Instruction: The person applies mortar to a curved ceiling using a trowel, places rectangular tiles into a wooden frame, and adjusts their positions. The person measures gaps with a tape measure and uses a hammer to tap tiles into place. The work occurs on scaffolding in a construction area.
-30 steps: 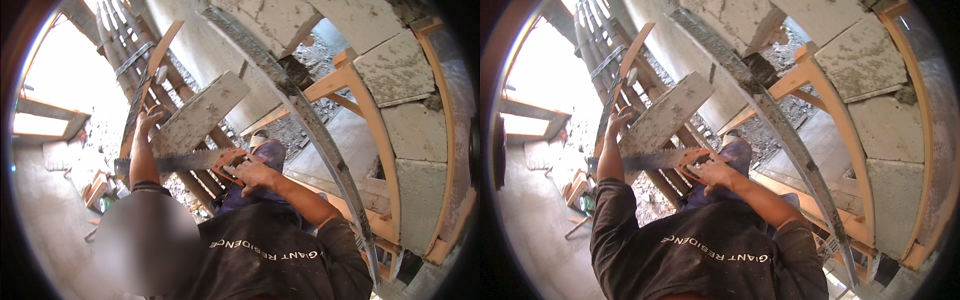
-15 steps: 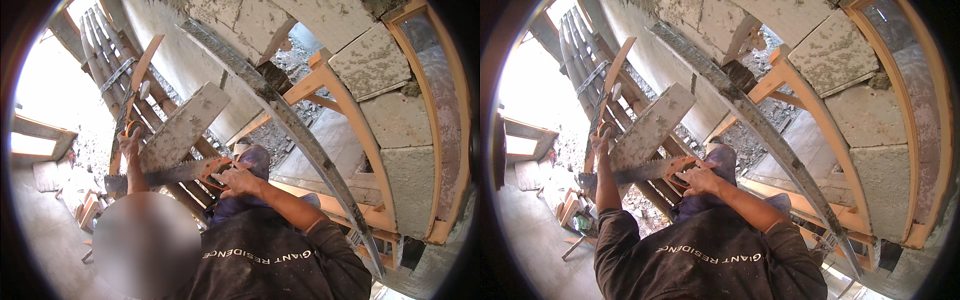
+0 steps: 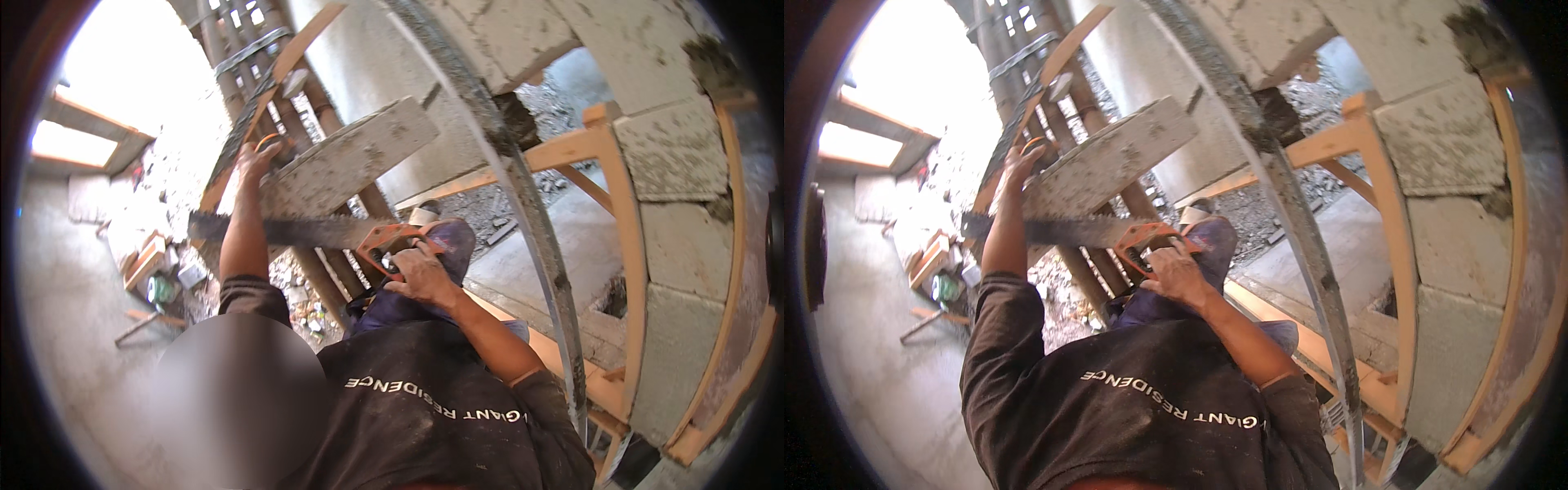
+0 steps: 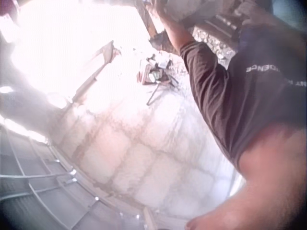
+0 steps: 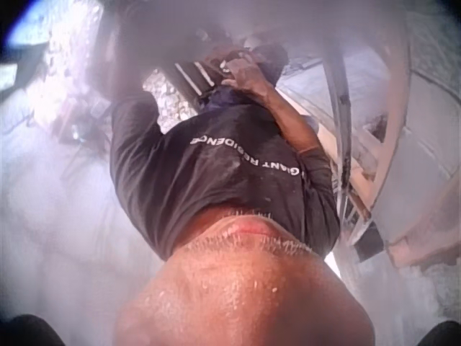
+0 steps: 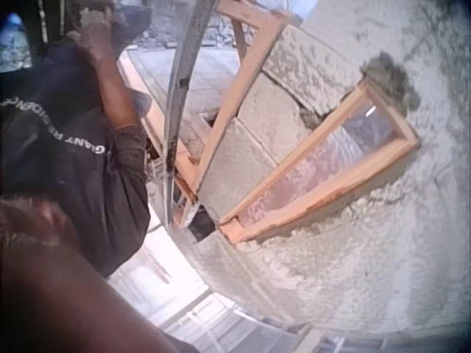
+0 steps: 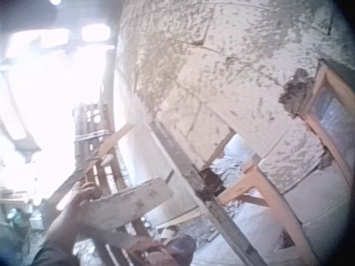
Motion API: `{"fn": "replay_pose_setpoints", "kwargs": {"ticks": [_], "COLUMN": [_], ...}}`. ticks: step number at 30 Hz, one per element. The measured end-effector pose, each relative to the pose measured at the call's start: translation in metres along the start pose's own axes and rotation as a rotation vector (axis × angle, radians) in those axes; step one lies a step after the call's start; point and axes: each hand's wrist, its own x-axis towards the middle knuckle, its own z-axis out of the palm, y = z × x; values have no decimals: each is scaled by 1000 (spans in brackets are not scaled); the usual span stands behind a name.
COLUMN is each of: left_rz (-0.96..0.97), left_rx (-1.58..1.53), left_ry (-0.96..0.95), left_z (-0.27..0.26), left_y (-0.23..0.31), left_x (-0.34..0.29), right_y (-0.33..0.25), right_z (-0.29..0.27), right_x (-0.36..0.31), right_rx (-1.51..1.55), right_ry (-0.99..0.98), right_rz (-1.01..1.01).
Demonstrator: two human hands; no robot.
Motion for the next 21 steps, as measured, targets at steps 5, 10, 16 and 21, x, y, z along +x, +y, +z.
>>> {"fn": "replay_pose_setpoints", "kwargs": {"ticks": [5,10,16,21], "left_rz": [17,7,-15,298], "left_rx": [50,-31,78,-97], "left_ry": [-57,-111,-181,192], "left_z": [-12,-16,-20,-16], "left_y": [18,16,37,15], "left_x": [-27,-31,-31,-24], "right_y": [-8,-10,-4,1], "right_z": [-2,-2,1,3], "right_x": [4,7,6,5], "right_rx": [-62,-63,-24,156], "right_ry": [-24,-32,-23,149], "right_rz": [27,17,52,2]}}
